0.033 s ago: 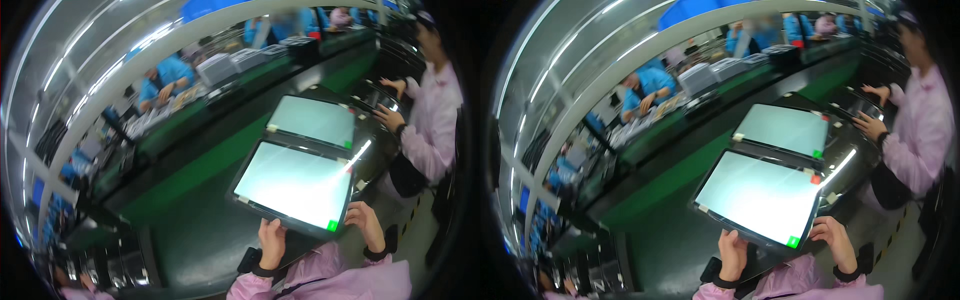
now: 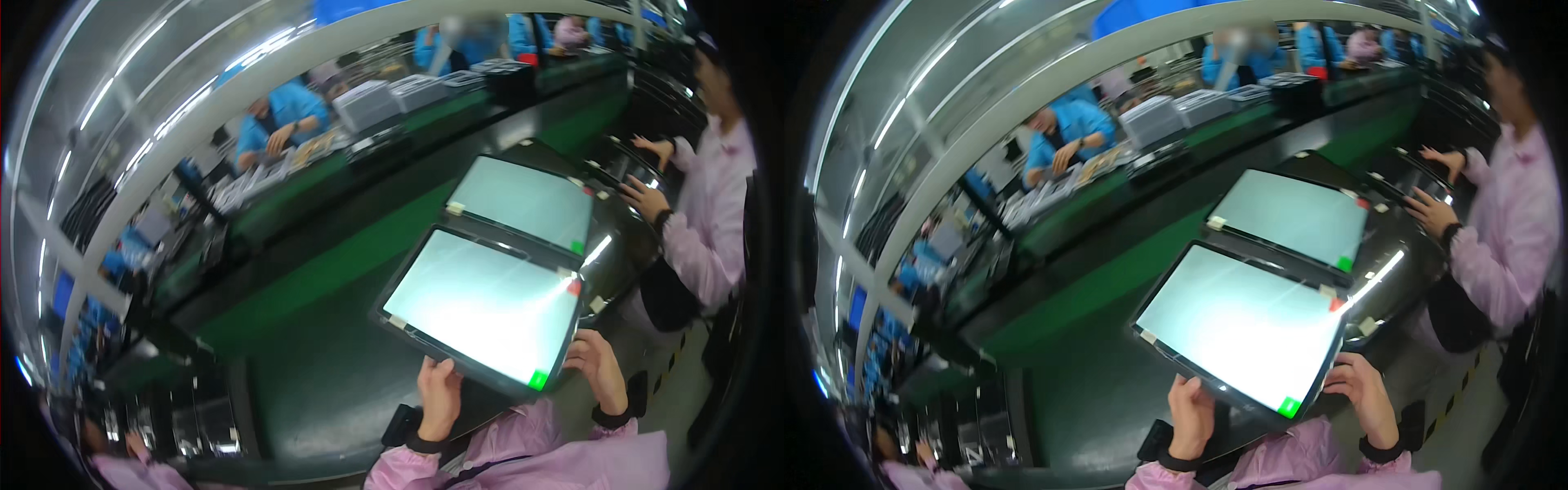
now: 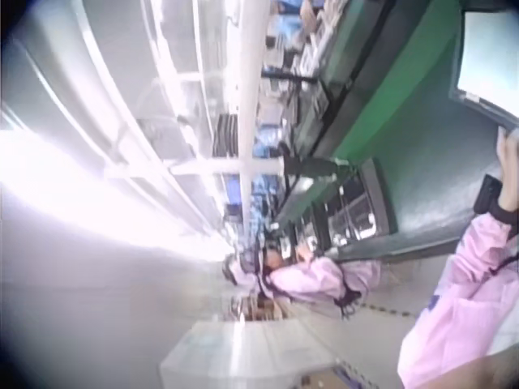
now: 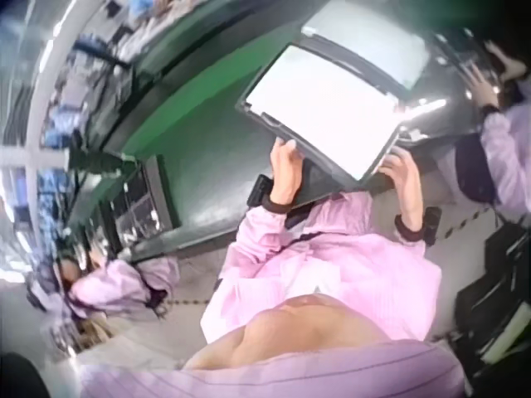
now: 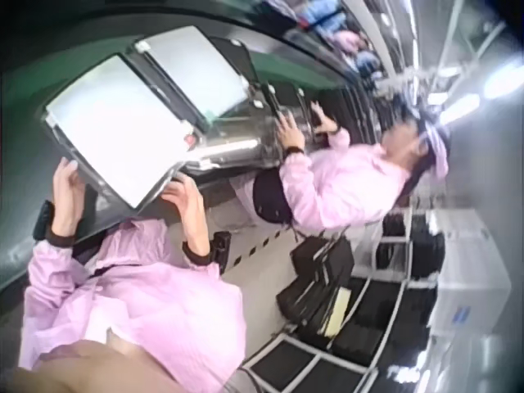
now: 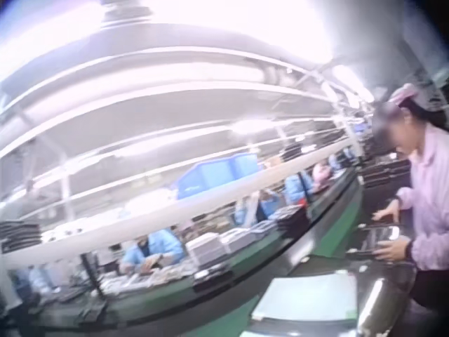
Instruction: Testing functionality and screen quality of electronic tablets on an assembly line.
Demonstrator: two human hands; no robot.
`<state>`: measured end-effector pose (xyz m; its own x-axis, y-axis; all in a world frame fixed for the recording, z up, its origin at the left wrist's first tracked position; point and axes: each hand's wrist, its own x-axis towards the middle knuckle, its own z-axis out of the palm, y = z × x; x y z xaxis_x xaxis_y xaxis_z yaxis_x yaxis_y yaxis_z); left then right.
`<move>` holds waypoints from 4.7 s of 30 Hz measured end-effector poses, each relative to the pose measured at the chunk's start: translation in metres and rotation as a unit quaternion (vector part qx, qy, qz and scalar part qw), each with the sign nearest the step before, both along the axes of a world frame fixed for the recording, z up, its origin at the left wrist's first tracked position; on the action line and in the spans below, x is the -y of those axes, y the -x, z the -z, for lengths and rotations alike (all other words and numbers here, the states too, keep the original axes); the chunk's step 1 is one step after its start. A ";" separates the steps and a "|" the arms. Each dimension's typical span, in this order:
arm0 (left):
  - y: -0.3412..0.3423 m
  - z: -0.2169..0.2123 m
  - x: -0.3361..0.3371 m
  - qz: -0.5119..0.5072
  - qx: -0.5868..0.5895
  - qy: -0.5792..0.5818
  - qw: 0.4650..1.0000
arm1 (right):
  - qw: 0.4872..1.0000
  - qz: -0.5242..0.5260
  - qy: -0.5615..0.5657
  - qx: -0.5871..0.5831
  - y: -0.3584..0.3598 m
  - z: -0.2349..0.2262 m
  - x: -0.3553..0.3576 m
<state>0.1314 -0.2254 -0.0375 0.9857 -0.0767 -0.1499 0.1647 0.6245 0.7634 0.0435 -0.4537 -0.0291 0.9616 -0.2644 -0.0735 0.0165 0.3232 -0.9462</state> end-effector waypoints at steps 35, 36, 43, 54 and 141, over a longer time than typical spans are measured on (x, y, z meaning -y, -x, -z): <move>0.104 0.001 -0.206 -0.035 0.200 -0.776 0.597 | 0.680 -0.289 0.621 0.264 -0.067 0.009 -0.103; 0.108 0.003 -0.203 -0.045 0.195 -0.779 0.595 | 0.672 -0.294 0.621 0.275 -0.068 0.010 -0.102; 0.104 -0.005 -0.200 -0.029 0.180 -0.798 0.575 | 0.797 -0.124 0.546 0.227 -0.089 -0.016 -0.109; 0.097 -0.024 -0.217 0.093 0.263 -0.785 0.553 | 0.924 0.103 0.351 0.113 -0.118 0.001 -0.095; -0.051 0.003 -0.261 -0.132 0.152 -0.780 0.593 | 0.674 -0.287 0.617 0.287 -0.242 0.007 -0.184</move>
<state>0.1828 0.0356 -0.0408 0.9320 0.0846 0.3524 -0.0750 -0.9063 0.4158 0.2851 -0.2701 -0.0365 0.7077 0.6440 0.2905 0.7021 -0.5954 -0.3905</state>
